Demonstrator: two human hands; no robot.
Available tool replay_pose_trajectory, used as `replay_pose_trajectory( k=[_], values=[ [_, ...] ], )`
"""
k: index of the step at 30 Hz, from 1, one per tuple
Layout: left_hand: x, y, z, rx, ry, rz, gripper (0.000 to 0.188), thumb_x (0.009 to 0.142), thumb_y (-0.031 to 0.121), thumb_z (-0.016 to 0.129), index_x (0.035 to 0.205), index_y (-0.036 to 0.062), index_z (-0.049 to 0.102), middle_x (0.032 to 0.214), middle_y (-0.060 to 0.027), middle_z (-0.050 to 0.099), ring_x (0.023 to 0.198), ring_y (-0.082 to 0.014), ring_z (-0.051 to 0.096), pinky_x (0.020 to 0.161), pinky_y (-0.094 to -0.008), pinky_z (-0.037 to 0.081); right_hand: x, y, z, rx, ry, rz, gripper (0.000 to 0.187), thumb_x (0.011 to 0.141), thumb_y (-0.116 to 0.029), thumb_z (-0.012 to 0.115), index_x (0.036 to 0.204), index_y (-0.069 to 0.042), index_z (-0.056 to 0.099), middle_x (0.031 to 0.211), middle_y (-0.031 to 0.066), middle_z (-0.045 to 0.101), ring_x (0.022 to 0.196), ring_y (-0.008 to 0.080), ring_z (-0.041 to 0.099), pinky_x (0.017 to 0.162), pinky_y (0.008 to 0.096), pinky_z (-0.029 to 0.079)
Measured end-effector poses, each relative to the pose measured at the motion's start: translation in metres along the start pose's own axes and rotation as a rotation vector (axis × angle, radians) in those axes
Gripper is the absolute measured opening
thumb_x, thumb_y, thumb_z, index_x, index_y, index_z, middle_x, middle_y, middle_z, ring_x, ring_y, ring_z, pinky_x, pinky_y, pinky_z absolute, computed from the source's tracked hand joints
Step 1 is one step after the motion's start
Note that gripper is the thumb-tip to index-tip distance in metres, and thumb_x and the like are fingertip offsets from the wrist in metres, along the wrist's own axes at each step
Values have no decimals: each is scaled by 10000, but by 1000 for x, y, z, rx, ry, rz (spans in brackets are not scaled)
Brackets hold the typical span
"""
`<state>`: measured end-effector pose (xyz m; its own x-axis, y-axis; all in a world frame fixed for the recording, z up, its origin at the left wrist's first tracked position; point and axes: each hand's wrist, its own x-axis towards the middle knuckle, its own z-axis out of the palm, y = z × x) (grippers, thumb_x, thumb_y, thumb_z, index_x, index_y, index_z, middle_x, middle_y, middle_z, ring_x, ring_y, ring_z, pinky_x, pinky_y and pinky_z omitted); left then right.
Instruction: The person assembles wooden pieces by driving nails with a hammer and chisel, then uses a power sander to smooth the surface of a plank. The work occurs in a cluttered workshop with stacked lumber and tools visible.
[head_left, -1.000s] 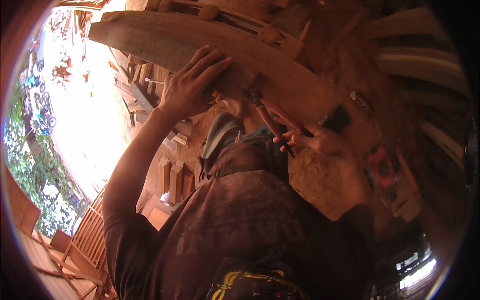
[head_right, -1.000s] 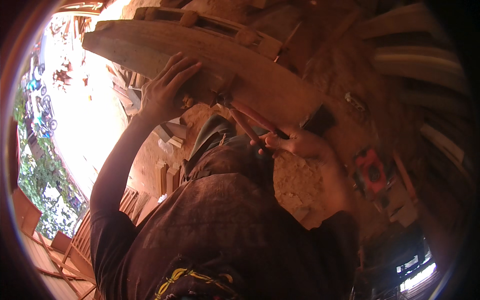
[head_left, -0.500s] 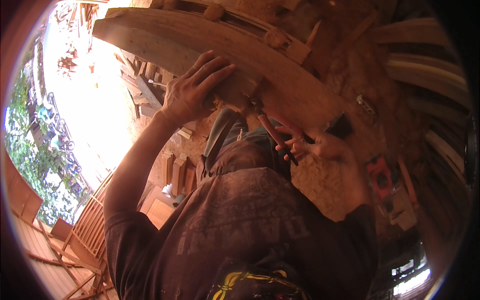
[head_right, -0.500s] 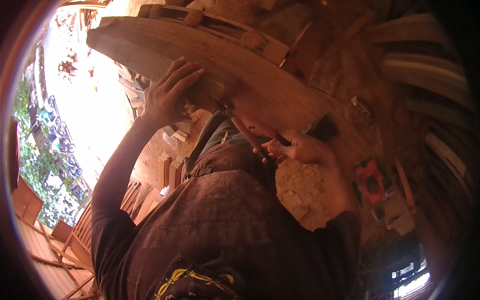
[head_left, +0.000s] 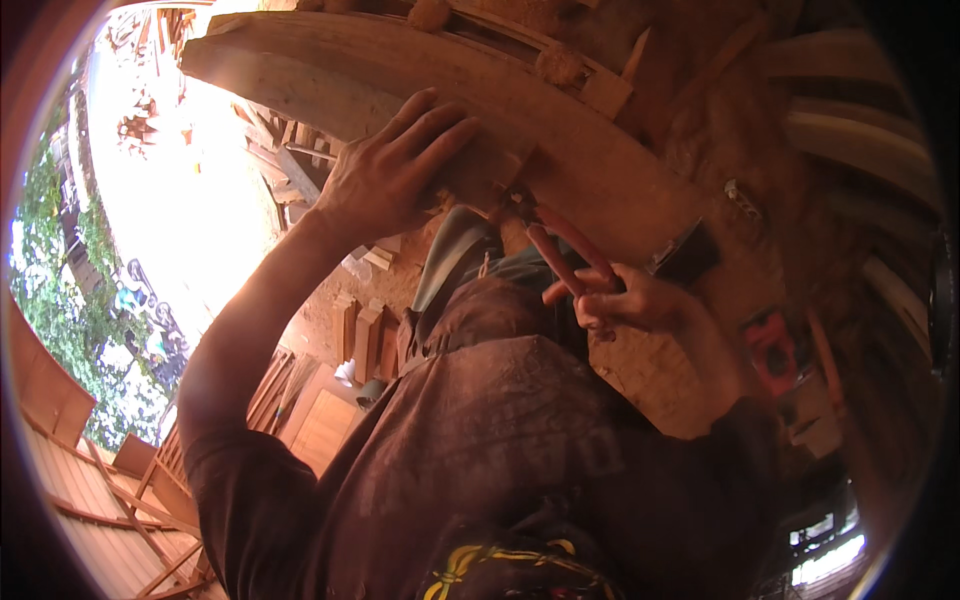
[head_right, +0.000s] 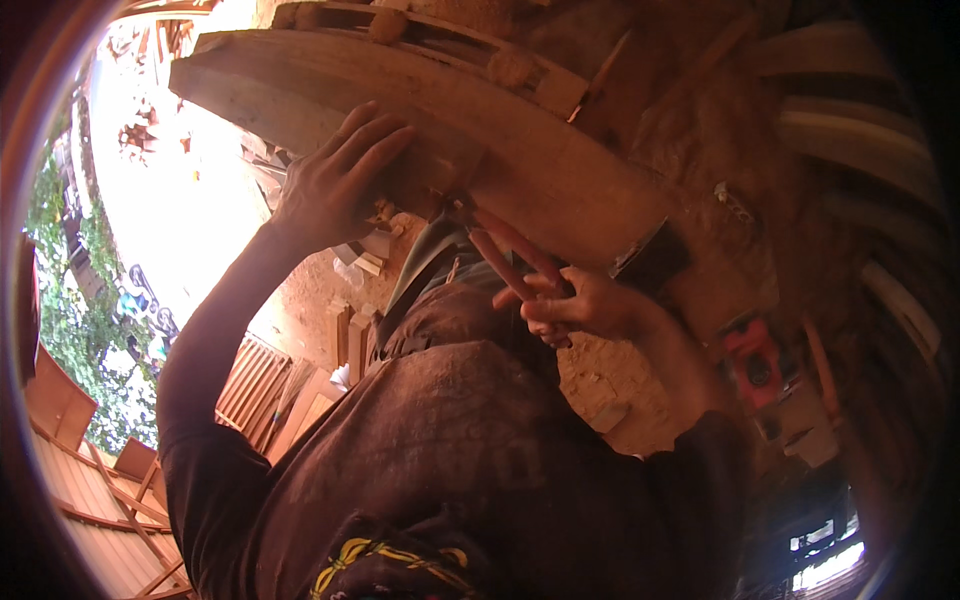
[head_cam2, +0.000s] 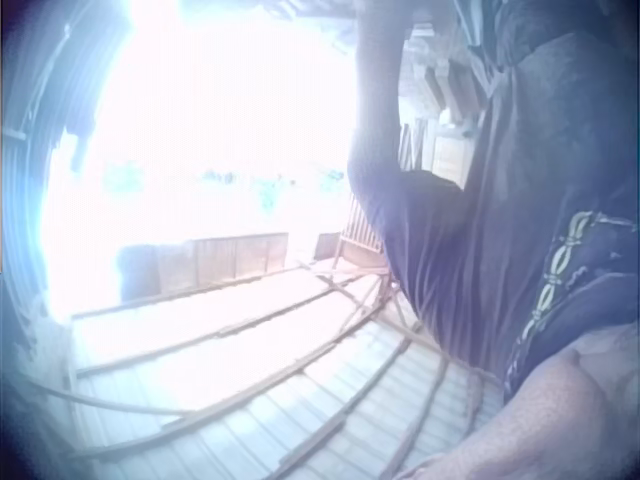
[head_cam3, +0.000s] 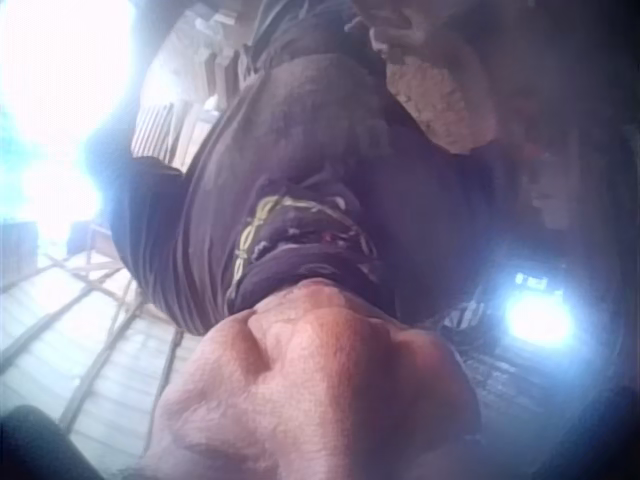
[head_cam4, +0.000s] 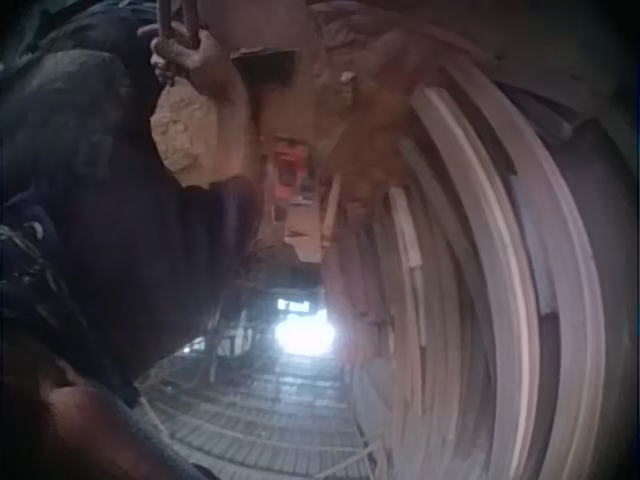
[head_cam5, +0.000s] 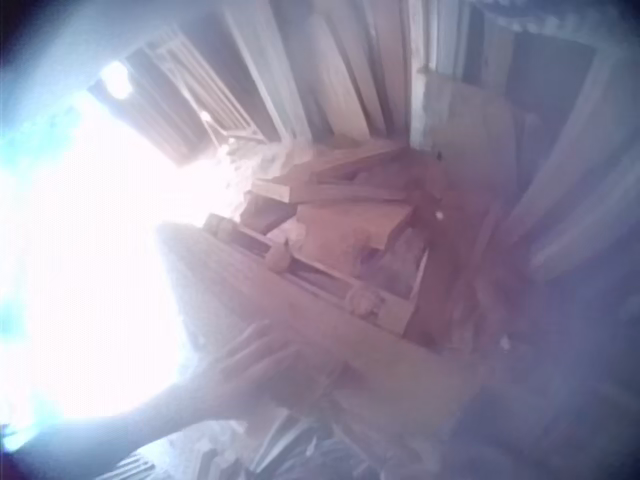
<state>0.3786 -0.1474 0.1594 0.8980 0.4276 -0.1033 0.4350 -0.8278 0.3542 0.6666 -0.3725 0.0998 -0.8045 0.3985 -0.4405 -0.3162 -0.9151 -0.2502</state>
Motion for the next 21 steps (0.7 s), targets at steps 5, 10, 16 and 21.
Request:
replay_pose_trajectory(
  k=[5, 10, 16, 21],
  values=[
    [4, -4, -1, 44, 6, 51, 899, 599, 79, 841, 1459, 104, 581, 1418, -118, 625, 1372, -387, 599, 848, -441, 673, 8, 12, 27, -120, 127, 44, 270, 1022, -309, 770, 1029, -57, 674, 821, -11, 590, 692, 99, 548, 647, 291, 486],
    [-16, -9, 11, 65, 24, 95, 953, 638, 240, 910, 1502, 106, 532, 1404, -118, 599, 1371, -378, 576, 819, -431, 677, 19, 27, 60, -16, 279, -31, 255, 1041, -281, 744, 1170, -90, 633, 833, -1, 592, 670, 101, 526, 629, 300, 481],
    [-13, -13, 33, -45, 25, 66, 956, 626, 162, 868, 1521, 149, 535, 1423, -82, 607, 1378, -352, 571, 934, -433, 645, 98, 76, 112, 0, 616, -126, 236, 1101, -333, 642, 1045, -111, 586, 770, -41, 491, 660, 61, 462, 586, 260, 400],
    [-11, -36, 53, -29, 34, 72, 953, 663, 217, 895, 1532, 166, 505, 1458, -63, 588, 1424, -318, 529, 968, -459, 631, 133, 97, 127, 224, 777, -328, 369, 1103, -437, 619, 954, -99, 613, 703, -65, 475, 555, 62, 421, 530, 263, 374]
  ],
)
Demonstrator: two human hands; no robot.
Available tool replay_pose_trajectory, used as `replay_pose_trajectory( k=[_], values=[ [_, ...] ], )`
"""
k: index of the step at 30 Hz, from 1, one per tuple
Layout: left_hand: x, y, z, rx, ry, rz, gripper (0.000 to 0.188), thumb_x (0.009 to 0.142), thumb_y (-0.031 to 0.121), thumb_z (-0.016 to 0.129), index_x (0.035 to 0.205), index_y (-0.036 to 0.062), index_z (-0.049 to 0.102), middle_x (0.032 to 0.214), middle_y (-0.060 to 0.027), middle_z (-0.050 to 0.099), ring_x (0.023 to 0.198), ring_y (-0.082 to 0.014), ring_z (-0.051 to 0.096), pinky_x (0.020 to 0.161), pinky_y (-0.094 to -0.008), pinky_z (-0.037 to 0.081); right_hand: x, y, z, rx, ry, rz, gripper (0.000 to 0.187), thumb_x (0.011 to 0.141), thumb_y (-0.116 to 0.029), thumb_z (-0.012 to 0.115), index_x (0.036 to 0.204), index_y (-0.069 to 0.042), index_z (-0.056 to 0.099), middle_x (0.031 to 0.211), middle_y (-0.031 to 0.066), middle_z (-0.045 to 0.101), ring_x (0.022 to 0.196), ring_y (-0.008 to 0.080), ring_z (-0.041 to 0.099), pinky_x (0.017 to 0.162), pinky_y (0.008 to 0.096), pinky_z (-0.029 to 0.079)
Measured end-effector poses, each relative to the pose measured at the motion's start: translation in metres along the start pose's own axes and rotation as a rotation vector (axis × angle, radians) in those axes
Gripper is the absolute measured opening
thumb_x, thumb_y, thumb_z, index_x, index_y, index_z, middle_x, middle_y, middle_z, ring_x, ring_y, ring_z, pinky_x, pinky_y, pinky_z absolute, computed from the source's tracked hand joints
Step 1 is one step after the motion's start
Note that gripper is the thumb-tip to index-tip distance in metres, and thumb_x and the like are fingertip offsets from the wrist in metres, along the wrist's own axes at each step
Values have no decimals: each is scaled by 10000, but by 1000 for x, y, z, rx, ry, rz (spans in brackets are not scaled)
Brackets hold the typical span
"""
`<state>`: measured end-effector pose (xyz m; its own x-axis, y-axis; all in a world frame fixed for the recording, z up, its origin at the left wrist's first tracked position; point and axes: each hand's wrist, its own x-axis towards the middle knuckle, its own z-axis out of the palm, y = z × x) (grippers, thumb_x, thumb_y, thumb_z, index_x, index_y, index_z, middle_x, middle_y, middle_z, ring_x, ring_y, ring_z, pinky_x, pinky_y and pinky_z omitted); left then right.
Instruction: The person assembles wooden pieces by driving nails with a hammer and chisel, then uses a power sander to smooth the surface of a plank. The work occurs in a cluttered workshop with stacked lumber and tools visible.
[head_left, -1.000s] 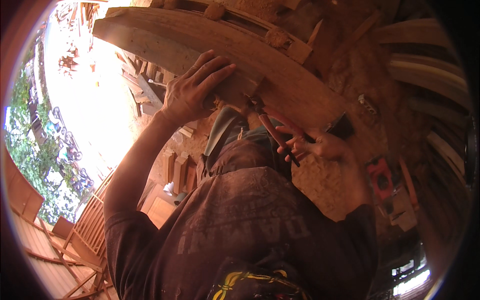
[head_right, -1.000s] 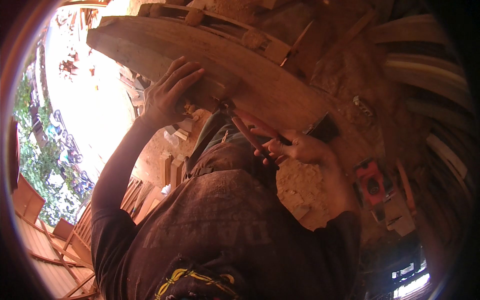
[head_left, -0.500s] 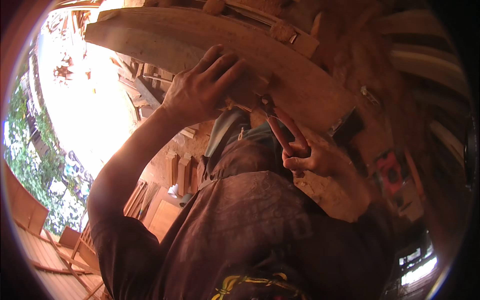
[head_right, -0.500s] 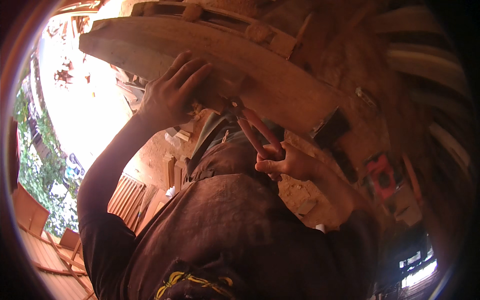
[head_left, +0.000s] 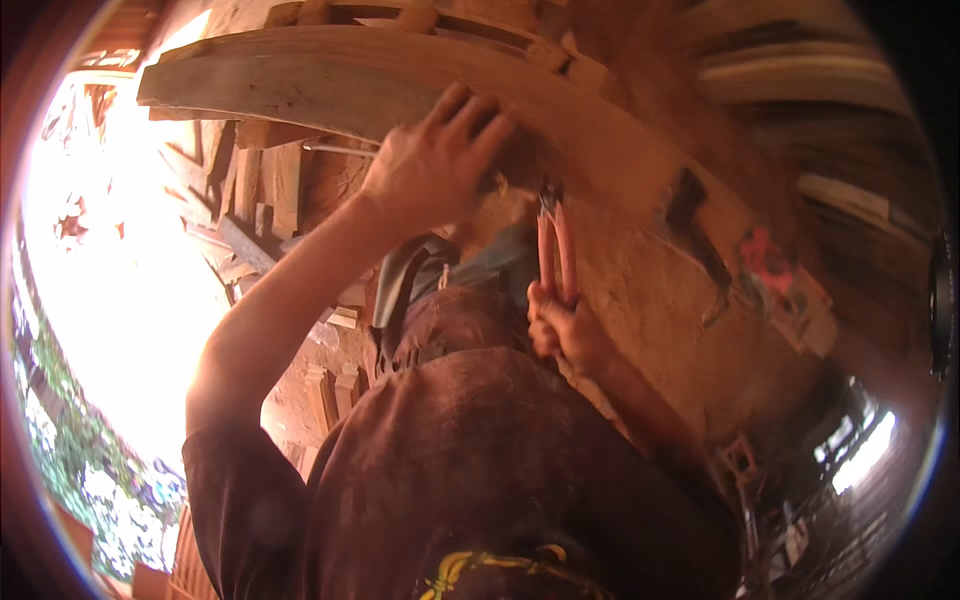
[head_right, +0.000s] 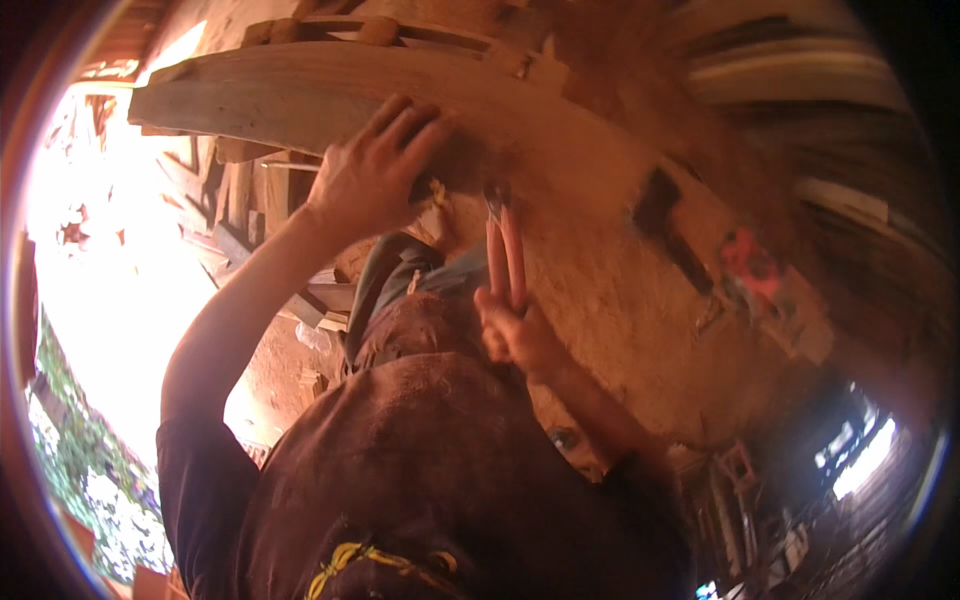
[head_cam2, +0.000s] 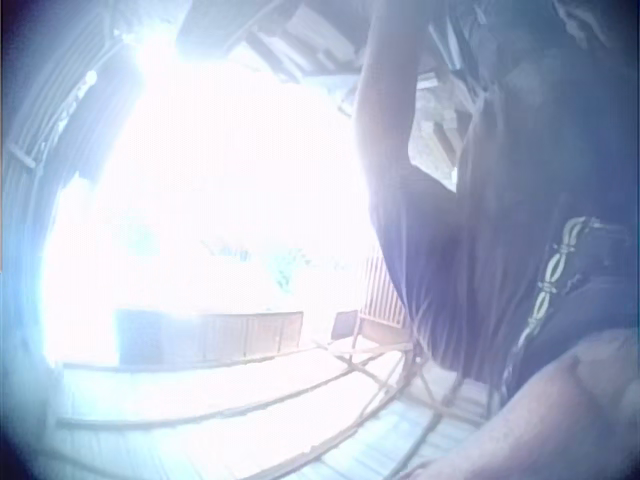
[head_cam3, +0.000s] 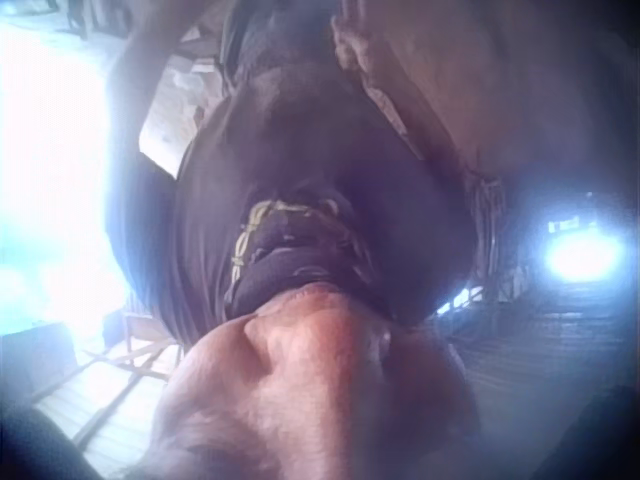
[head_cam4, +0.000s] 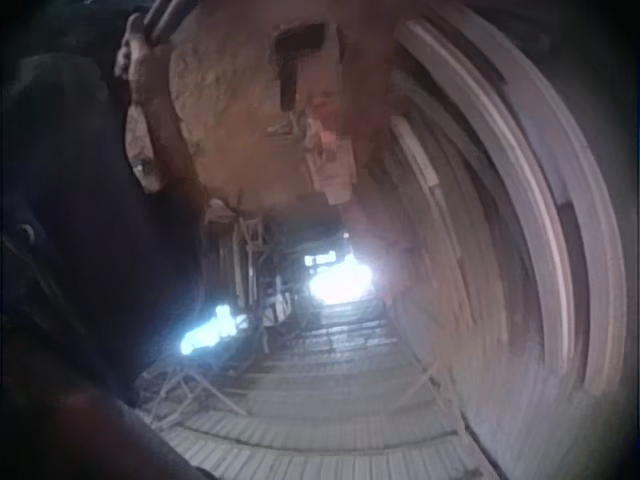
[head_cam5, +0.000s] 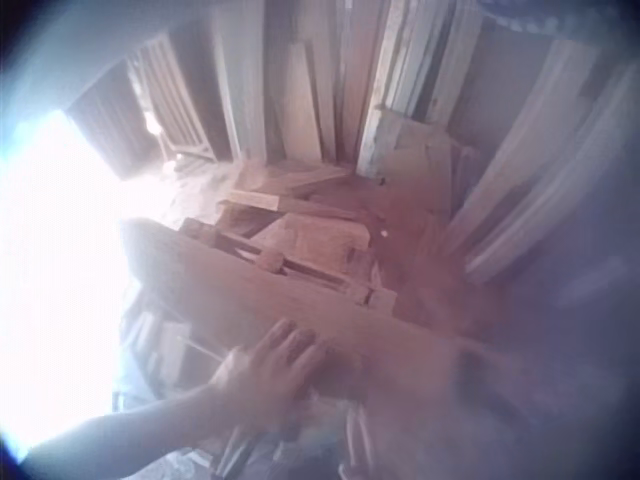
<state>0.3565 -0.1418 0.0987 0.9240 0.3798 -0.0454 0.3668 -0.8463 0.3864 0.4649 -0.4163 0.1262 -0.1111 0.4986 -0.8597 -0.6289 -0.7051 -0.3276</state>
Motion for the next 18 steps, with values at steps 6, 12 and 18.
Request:
replay_pose_trajectory(
  k=[6, 12, 18],
  values=[
    [-5, 4, -1, -31, 11, -9, 924, 714, 326, 933, 1519, 177, 505, 1498, -40, 573, 1431, -300, 525, 989, -477, 619, -19, 4, -45, -1165, 494, -353, 443, 1086, -424, 619, 1262, -24, 689, 744, 74, 693, 707, 232, 702, 667, 362, 538],
    [-6, 5, -2, -45, 44, 27, 938, 717, 373, 951, 1516, 162, 506, 1496, -54, 577, 1415, -315, 538, 1030, -460, 597, -31, -23, -65, -1612, 694, -635, 513, 1027, -273, 703, 1484, -72, 582, 1159, 229, 707, 1013, 422, 726, 841, 507, 580],
    [-9, 2, -7, 4, 3, 71, 888, 712, 290, 950, 1477, 120, 533, 1436, -108, 611, 1370, -335, 566, 1036, -476, 580, -31, -55, -58, -1755, 712, -767, 718, 939, -174, 777, 1584, -111, 468, 1334, 256, 586, 1172, 461, 647, 939, 519, 574]
  ],
)
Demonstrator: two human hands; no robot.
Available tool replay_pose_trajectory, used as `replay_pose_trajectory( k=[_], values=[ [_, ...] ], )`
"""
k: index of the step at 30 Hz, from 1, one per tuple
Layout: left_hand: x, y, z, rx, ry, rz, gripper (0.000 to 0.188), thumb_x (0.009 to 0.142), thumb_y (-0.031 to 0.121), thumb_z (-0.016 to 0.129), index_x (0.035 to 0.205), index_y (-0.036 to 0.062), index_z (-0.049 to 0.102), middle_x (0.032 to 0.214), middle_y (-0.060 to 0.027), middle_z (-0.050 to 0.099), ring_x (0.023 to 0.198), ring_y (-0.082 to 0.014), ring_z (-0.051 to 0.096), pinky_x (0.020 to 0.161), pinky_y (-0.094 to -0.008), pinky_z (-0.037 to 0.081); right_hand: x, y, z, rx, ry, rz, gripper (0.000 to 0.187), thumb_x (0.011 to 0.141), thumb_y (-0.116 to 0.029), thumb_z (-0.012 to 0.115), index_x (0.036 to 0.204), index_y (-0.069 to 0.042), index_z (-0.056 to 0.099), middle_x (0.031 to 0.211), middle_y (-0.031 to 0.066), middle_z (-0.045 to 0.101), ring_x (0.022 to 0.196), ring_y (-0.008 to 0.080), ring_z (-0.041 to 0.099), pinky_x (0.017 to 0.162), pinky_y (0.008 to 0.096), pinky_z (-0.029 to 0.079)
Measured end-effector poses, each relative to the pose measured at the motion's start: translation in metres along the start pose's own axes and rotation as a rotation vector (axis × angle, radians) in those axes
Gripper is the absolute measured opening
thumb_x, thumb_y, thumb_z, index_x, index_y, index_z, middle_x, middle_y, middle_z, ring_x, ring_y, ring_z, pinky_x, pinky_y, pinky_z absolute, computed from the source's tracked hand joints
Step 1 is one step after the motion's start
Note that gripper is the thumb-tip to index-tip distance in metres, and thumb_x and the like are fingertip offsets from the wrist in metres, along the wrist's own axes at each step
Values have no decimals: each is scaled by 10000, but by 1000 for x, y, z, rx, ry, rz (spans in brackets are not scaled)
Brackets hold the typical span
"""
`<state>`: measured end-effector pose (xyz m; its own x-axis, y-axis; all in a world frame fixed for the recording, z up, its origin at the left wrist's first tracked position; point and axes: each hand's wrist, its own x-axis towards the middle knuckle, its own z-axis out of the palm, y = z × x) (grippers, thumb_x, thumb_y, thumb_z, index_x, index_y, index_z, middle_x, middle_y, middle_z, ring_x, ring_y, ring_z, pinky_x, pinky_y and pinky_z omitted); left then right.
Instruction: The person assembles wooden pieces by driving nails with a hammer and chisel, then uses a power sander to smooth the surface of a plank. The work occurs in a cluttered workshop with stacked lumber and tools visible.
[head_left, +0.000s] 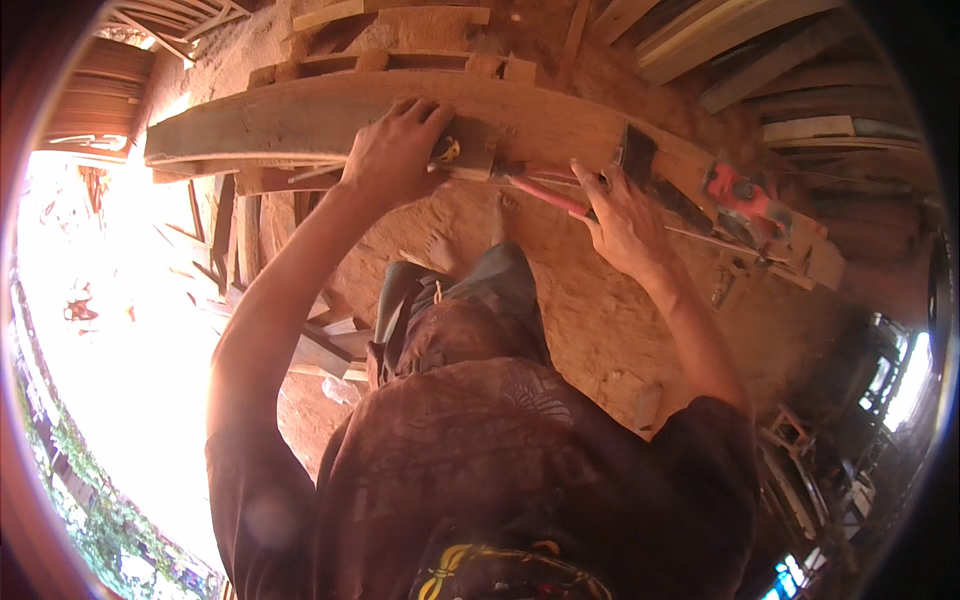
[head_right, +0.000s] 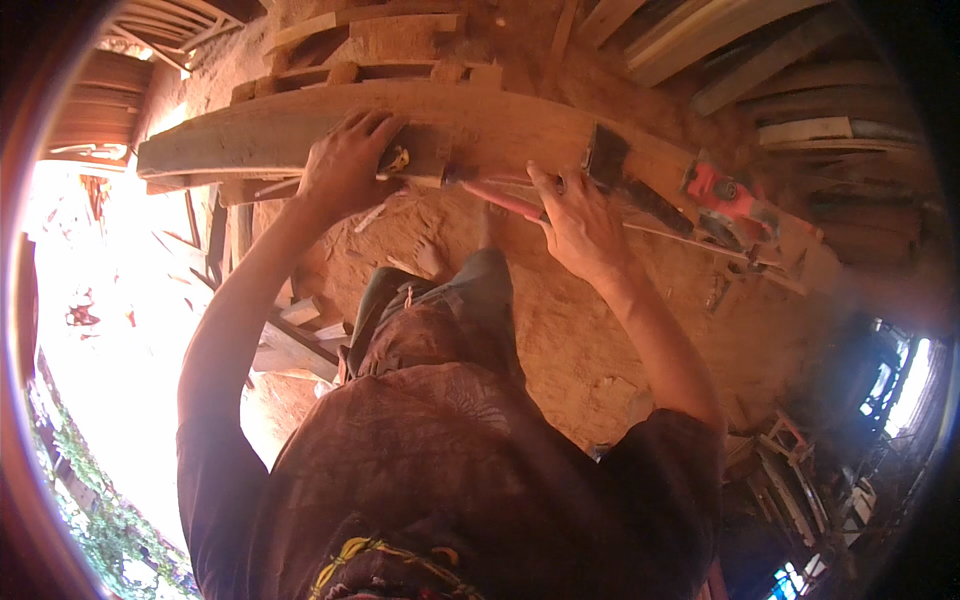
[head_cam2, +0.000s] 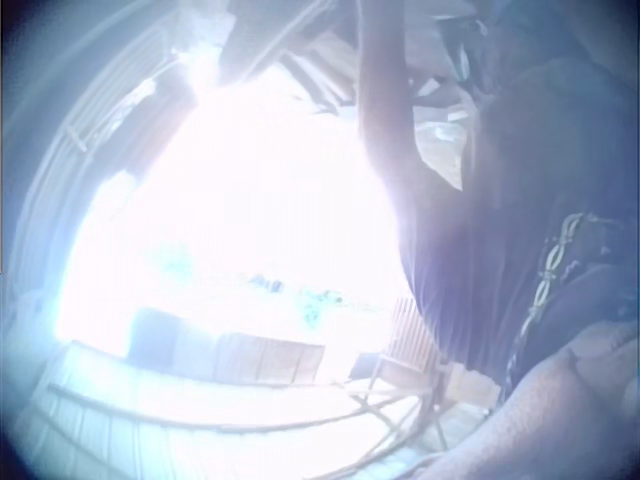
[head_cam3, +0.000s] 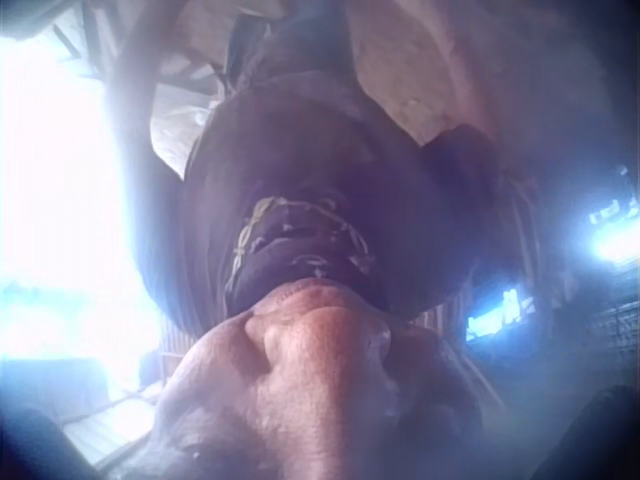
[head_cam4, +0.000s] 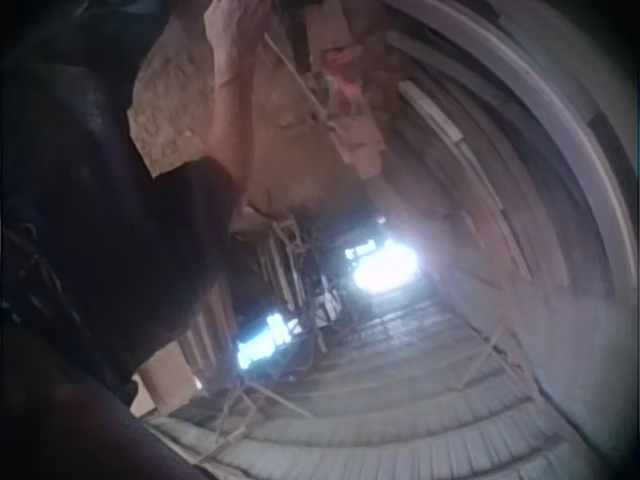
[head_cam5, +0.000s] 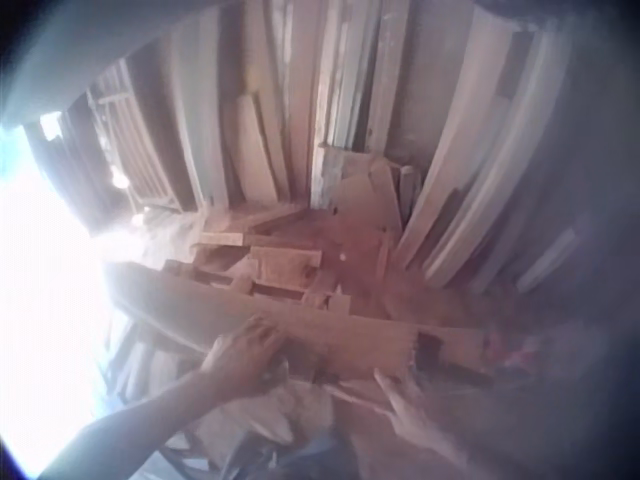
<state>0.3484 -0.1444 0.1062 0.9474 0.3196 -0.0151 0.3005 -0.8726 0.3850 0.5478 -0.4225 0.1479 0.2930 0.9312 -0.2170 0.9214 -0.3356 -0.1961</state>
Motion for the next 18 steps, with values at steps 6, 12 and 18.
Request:
replay_pose_trajectory(
  k=[6, 12, 18],
  values=[
    [-14, 5, -7, -45, 19, 27, 899, 678, 273, 963, 1467, 129, 556, 1377, -111, 637, 1332, -359, 588, 1050, -485, 560, 0, 2, 3, 44, 0, -2, 836, 873, -75, 811, 1612, -138, 426, 1335, 237, 551, 1227, 438, 616, 992, 522, 564],
    [-14, 0, -5, -71, 26, 37, 939, 664, 266, 969, 1494, 167, 541, 1378, -97, 640, 1327, -364, 591, 1062, -494, 550, 0, 5, 4, -21, 45, -38, 794, 898, -142, 820, 1599, -140, 448, 1324, 191, 543, 1222, 372, 623, 977, 473, 607],
    [-9, 0, -14, -16, -53, 40, 942, 674, 289, 970, 1503, 185, 534, 1453, -93, 618, 1357, -355, 591, 1036, -479, 573, 13, 21, 8, -131, 84, -109, 650, 881, -144, 832, 1457, -30, 553, 1218, 176, 641, 1157, 329, 670, 918, 468, 598]
  ],
)
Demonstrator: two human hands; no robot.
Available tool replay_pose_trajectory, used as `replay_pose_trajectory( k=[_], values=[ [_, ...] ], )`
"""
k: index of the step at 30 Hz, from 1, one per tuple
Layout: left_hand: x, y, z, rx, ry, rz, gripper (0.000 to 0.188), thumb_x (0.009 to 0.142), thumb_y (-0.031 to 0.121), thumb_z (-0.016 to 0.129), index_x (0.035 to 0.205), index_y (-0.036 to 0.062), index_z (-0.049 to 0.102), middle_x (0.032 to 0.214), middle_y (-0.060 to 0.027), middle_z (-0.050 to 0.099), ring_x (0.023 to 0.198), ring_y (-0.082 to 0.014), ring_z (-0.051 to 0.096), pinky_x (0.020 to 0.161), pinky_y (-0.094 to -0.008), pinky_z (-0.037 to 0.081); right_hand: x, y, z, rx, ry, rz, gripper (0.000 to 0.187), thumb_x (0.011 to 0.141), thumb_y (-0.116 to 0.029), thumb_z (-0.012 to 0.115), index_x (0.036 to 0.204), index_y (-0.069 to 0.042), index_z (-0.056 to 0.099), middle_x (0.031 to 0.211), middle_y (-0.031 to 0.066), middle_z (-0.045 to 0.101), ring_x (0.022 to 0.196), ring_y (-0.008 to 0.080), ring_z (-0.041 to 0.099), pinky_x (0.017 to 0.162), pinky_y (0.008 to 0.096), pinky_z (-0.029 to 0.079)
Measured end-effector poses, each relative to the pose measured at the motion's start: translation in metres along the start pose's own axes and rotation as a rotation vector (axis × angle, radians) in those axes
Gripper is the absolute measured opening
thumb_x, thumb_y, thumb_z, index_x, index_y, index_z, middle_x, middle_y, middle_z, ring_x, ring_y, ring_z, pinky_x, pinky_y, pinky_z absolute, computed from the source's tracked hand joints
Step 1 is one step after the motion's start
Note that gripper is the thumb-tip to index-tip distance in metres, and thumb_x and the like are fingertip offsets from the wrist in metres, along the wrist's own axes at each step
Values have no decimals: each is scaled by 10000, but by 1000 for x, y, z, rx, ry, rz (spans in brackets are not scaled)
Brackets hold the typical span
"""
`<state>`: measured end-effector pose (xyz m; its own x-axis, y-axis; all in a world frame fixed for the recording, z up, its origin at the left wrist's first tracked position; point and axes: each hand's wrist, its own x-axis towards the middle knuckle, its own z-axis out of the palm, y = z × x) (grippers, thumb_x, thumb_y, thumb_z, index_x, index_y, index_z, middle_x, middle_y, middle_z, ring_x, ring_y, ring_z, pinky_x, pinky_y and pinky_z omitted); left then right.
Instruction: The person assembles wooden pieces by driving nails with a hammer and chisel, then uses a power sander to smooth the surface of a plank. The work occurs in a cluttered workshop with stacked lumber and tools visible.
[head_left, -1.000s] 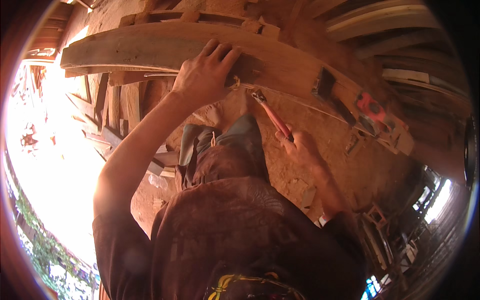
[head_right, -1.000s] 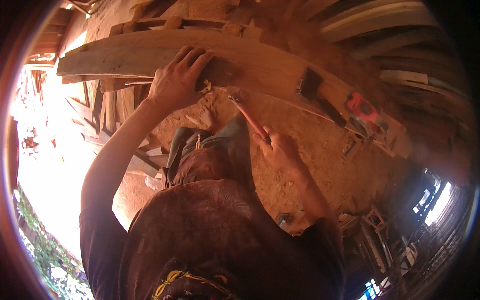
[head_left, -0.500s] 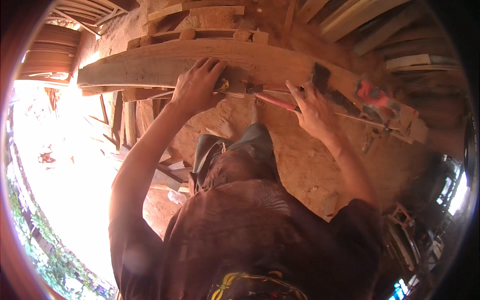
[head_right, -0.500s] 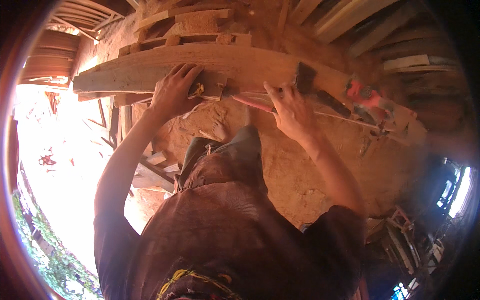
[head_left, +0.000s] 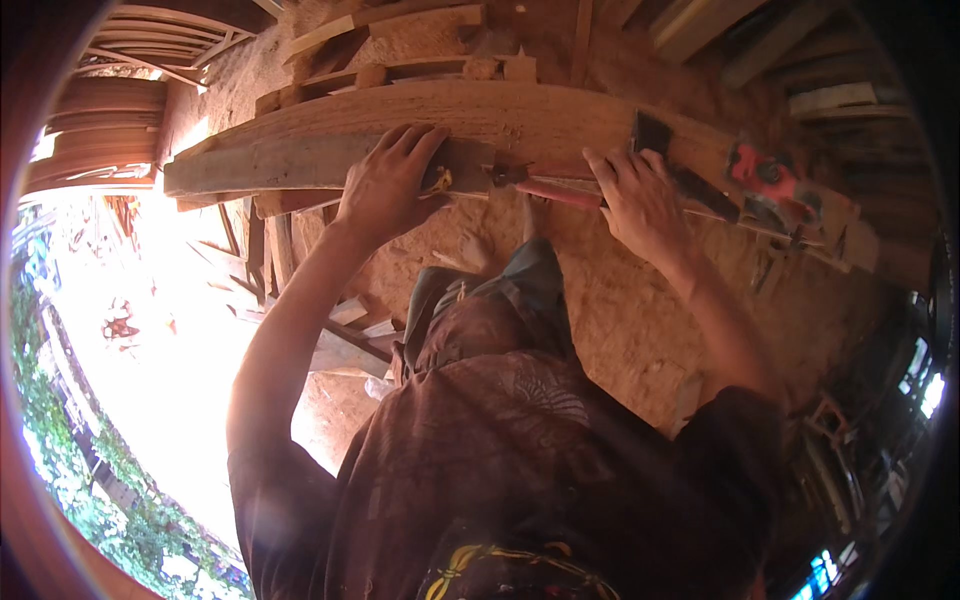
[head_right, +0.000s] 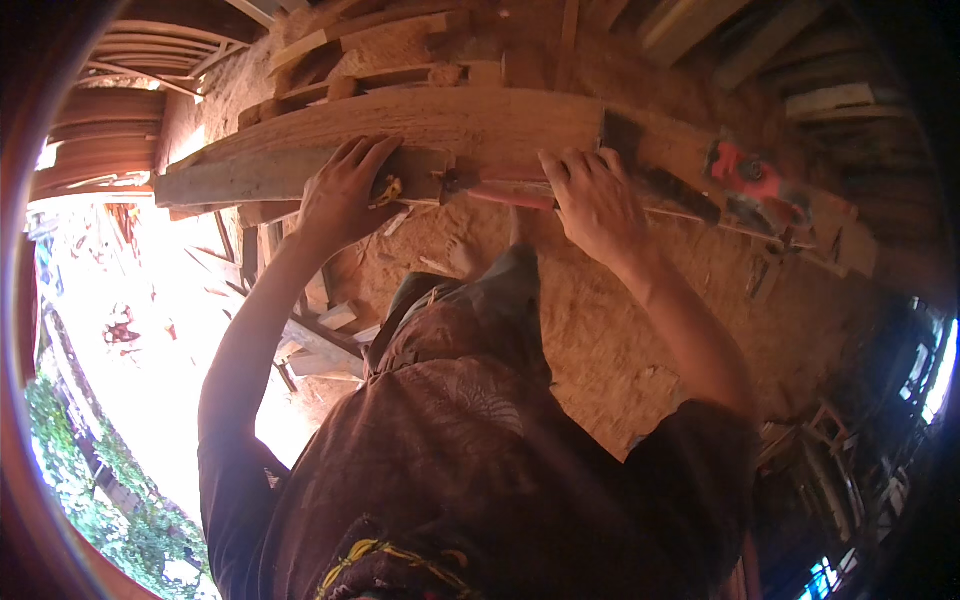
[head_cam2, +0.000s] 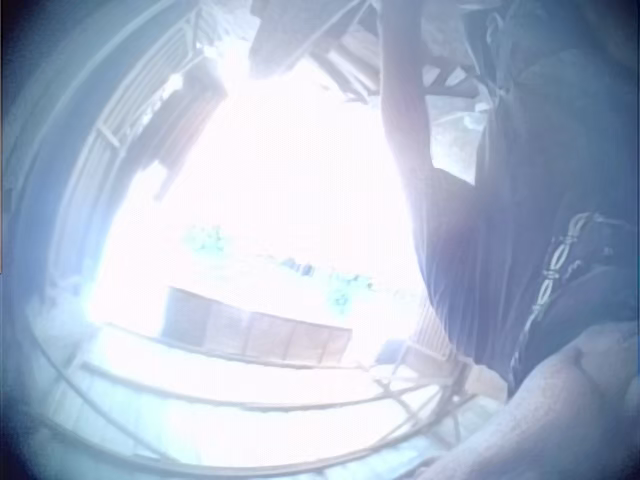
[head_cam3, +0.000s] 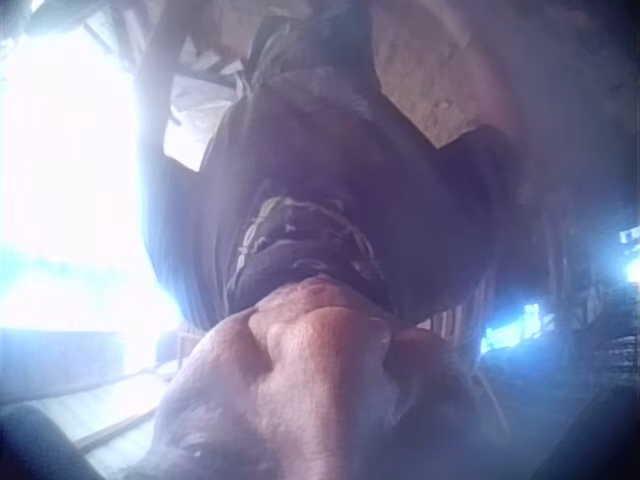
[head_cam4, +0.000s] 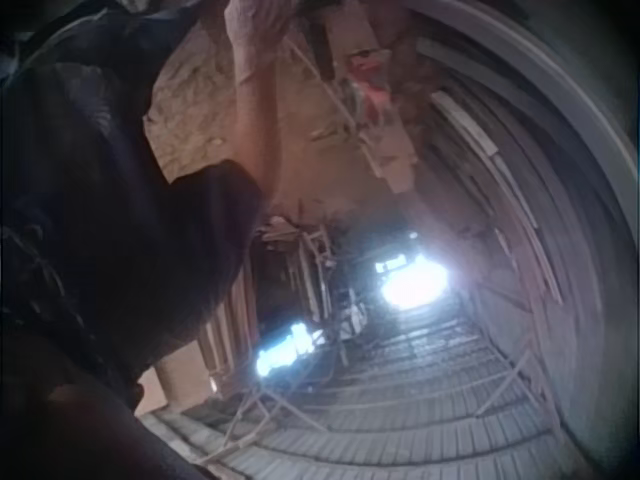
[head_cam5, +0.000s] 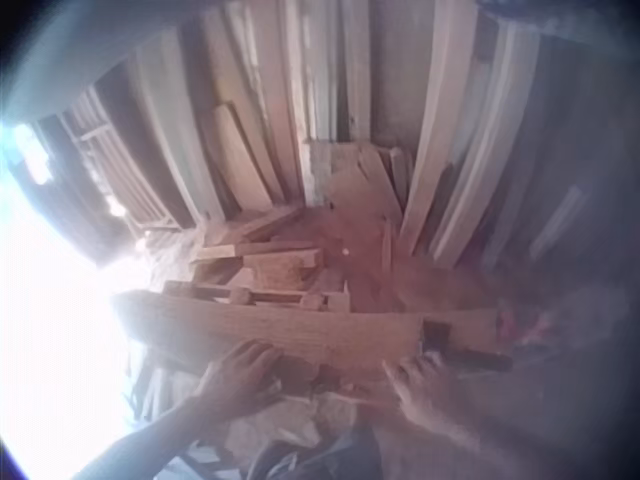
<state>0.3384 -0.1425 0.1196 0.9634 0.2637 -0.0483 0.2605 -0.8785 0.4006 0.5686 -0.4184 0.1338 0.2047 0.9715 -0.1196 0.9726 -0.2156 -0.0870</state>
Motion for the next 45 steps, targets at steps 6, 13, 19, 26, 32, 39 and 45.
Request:
replay_pose_trajectory(
  k=[6, 13, 19, 26, 32, 39, 45],
  values=[
    [-5, -33, -29, 58, -95, -96, 893, 686, 325, 967, 1472, 174, 572, 1461, -117, 619, 1307, -357, 636, 1017, -476, 588, 2, -4, 44, 396, -123, 181, 448, 828, -169, 876, 1168, -28, 620, 990, 160, 718, 935, 382, 720, 805, 494, 565],
    [-6, -40, -26, 74, -90, -27, 867, 633, 267, 965, 1417, 133, 620, 1335, -125, 682, 1237, -371, 656, 1005, -484, 594, 1, -4, 83, 572, -94, 196, 346, 865, -193, 851, 1102, -71, 630, 927, 126, 722, 866, 376, 727, 715, 480, 567],
    [-12, -39, -24, 120, -89, -37, 869, 596, 246, 952, 1403, 144, 645, 1317, -106, 683, 1229, -380, 653, 989, -471, 596, -16, -36, 132, 882, -20, 335, 262, 921, -192, 808, 1050, -78, 610, 850, 113, 710, 791, 369, 725, 689, 473, 571],
    [-24, -41, -18, 146, -3, 24, 850, 610, 232, 944, 1398, 143, 640, 1286, -121, 691, 1193, -382, 663, 997, -495, 580, -9, -51, 166, 876, 121, 287, 238, 928, -187, 791, 1047, -62, 627, 880, 151, 714, 823, 382, 736, 718, 458, 593],
    [1, -45, -35, 111, -133, 11, 784, 668, 296, 955, 1361, 109, 642, 1267, -158, 692, 1142, -401, 679, 978, -518, 565, -12, -49, 151, 858, 8, 318, 202, 917, -124, 759, 1060, -55, 635, 909, 172, 731, 876, 400, 737, 742, 472, 585],
    [-5, -48, -32, 140, -128, 52, 759, 646, 234, 922, 1351, 118, 666, 1237, -148, 719, 1150, -383, 692, 964, -491, 593, -9, -65, 180, 976, 152, 287, 120, 943, -93, 714, 1007, -52, 622, 872, 163, 706, 809, 391, 712, 708, 478, 552],
    [-16, -44, -29, 127, -80, 77, 815, 619, 268, 948, 1364, 120, 652, 1243, -149, 712, 1124, -394, 695, 951, -506, 594, -15, -86, 203, 1061, 126, 346, 152, 942, -136, 717, 1052, -56, 649, 954, 181, 722, 880, 408, 725, 776, 492, 585]
  ],
)
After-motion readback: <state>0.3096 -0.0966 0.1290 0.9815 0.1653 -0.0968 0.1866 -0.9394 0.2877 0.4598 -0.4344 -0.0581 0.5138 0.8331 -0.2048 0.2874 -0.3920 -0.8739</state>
